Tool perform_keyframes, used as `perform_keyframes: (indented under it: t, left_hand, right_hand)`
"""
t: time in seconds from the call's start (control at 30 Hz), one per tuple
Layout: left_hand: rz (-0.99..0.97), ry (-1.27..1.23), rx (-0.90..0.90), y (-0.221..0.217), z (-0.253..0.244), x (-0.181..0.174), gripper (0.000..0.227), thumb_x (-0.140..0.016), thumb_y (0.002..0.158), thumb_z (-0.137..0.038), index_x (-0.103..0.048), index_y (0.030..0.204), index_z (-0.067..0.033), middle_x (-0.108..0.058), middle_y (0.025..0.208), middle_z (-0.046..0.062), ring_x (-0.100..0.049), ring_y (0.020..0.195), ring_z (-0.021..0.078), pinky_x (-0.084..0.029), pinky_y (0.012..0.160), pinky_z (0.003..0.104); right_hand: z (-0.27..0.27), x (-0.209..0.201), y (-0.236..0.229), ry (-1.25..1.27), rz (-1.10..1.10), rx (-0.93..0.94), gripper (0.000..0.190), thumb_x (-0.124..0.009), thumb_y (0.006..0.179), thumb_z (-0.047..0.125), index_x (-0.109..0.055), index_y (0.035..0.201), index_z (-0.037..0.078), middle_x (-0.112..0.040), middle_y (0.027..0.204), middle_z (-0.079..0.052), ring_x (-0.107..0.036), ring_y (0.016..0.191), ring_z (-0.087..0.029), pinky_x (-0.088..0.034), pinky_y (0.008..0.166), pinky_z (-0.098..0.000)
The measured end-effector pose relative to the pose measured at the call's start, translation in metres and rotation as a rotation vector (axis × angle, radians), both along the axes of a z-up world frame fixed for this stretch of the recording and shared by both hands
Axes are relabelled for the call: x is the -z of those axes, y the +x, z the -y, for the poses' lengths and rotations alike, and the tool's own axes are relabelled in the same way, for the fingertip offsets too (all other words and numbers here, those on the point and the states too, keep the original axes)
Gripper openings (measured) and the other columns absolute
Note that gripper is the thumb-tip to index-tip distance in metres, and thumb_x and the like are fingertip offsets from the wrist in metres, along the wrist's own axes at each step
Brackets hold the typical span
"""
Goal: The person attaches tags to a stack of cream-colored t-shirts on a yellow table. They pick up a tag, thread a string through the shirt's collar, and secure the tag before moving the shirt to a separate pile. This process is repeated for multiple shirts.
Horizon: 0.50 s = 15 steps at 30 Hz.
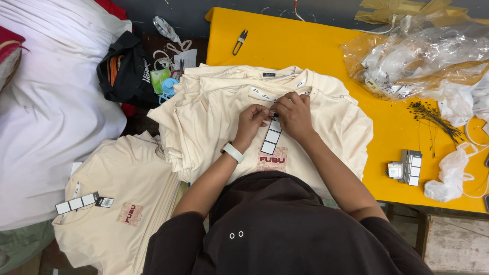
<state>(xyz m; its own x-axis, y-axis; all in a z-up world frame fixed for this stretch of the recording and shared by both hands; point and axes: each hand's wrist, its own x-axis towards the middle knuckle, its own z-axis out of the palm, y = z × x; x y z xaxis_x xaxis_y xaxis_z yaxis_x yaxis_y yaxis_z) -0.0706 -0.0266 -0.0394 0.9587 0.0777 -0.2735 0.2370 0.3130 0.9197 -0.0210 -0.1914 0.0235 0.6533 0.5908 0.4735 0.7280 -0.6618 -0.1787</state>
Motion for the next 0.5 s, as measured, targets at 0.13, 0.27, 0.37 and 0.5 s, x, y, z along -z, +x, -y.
perform_keyframes:
  t: [0.13,0.27,0.37,0.5]
  left_hand:
    - [-0.029,0.036,0.026,0.004,-0.001,0.009,0.006,-0.068,0.097,-0.008,-0.071,0.100,-0.0038,-0.073,0.089,0.008,-0.074,0.079,0.0123,-0.061,0.063,0.020]
    - [0.064,0.334,0.126,0.009,-0.024,-0.019,0.009,-0.075,0.091,-0.014,-0.075,0.097,-0.0077,-0.073,0.081,0.009,-0.074,0.076,0.0178,-0.061,0.059,0.027]
    - [0.319,0.690,0.054,0.012,-0.039,-0.072,0.010,-0.067,0.097,-0.018,-0.072,0.099,-0.0088,-0.067,0.083,0.007,-0.071,0.083,0.0231,-0.058,0.068,0.033]
    - [0.826,1.007,0.063,0.026,-0.031,-0.094,0.037,-0.044,0.109,-0.020,-0.056,0.140,-0.0043,-0.061,0.134,0.017,-0.058,0.125,0.0368,-0.045,0.103,0.048]
  right_hand:
    - [0.005,0.008,0.000,0.013,-0.018,-0.020,0.010,-0.065,0.099,0.022,-0.068,0.090,0.024,-0.064,0.094,0.008,-0.057,0.103,-0.016,-0.030,0.089,-0.0386]
    - [0.008,-0.012,-0.009,0.146,-0.139,-0.014,0.014,-0.061,0.102,0.031,-0.068,0.112,0.023,-0.066,0.116,0.003,-0.054,0.114,-0.021,-0.030,0.092,-0.0404]
    - [0.012,-0.008,-0.019,0.093,-0.217,0.000,0.032,-0.055,0.107,0.037,-0.067,0.130,0.018,-0.066,0.127,-0.003,-0.055,0.120,-0.024,-0.035,0.093,-0.0413]
    - [0.019,0.013,-0.026,-0.028,-0.160,0.011,0.039,-0.058,0.104,0.045,-0.068,0.132,0.020,-0.068,0.136,0.000,-0.058,0.135,-0.019,-0.035,0.104,-0.0425]
